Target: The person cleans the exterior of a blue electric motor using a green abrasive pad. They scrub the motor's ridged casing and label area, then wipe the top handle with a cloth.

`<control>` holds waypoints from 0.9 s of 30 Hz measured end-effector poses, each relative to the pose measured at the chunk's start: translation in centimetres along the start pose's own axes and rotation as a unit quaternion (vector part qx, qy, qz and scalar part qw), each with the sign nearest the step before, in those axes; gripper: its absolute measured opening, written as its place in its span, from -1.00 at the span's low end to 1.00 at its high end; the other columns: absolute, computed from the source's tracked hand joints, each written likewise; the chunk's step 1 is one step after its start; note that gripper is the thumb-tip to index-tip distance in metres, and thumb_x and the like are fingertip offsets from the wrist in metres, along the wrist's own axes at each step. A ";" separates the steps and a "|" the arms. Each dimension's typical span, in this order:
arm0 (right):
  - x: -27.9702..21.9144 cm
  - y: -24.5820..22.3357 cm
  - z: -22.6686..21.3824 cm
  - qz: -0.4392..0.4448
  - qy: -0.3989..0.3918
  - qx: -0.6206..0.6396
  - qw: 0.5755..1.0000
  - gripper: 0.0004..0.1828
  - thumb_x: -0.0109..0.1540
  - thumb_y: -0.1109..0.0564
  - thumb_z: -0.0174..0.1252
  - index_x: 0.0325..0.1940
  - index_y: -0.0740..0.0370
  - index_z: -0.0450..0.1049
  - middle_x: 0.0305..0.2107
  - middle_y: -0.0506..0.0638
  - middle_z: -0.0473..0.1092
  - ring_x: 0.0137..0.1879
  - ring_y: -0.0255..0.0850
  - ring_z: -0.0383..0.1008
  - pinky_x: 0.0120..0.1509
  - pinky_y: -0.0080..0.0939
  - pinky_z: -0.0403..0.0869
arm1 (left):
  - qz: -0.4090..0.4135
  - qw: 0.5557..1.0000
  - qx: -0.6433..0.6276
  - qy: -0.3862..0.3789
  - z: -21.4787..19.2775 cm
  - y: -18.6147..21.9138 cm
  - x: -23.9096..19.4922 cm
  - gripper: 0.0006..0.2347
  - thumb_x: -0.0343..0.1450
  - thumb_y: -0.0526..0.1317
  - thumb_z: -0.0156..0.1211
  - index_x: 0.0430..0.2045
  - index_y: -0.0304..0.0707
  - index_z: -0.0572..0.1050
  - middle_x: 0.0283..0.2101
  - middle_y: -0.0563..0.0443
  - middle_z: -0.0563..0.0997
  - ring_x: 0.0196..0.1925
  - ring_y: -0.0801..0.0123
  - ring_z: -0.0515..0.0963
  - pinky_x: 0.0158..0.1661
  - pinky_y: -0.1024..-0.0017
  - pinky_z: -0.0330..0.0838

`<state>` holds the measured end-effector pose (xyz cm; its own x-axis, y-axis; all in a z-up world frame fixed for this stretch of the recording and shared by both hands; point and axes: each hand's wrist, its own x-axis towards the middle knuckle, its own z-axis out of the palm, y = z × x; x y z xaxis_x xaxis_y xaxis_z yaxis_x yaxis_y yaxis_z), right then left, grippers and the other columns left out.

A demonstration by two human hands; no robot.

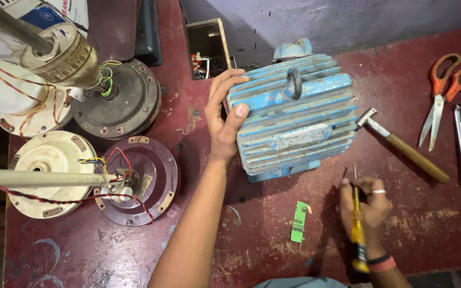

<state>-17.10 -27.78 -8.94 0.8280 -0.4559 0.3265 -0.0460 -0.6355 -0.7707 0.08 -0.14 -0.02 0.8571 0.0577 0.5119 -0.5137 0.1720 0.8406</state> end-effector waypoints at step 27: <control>1.4 -2.0 -4.5 0.040 -0.089 -0.143 0.985 -0.76 0.07 0.12 0.31 -0.20 0.22 0.64 -0.41 0.16 0.55 -0.29 0.05 0.60 -0.16 -0.03 0.51 | -0.130 0.988 -0.081 0.011 0.3 2.0 -1.5 -0.52 0.55 -0.09 0.14 0.34 -0.37 0.31 0.28 -0.10 0.47 0.29 0.36 0.44 0.32 0.39 0.25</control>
<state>-18.34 -29.96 -4.48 0.8992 -0.4108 0.1507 -0.2490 -0.7636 -0.5958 -2.25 -0.21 0.92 0.9606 0.0117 0.2776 -0.2651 0.3381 0.9030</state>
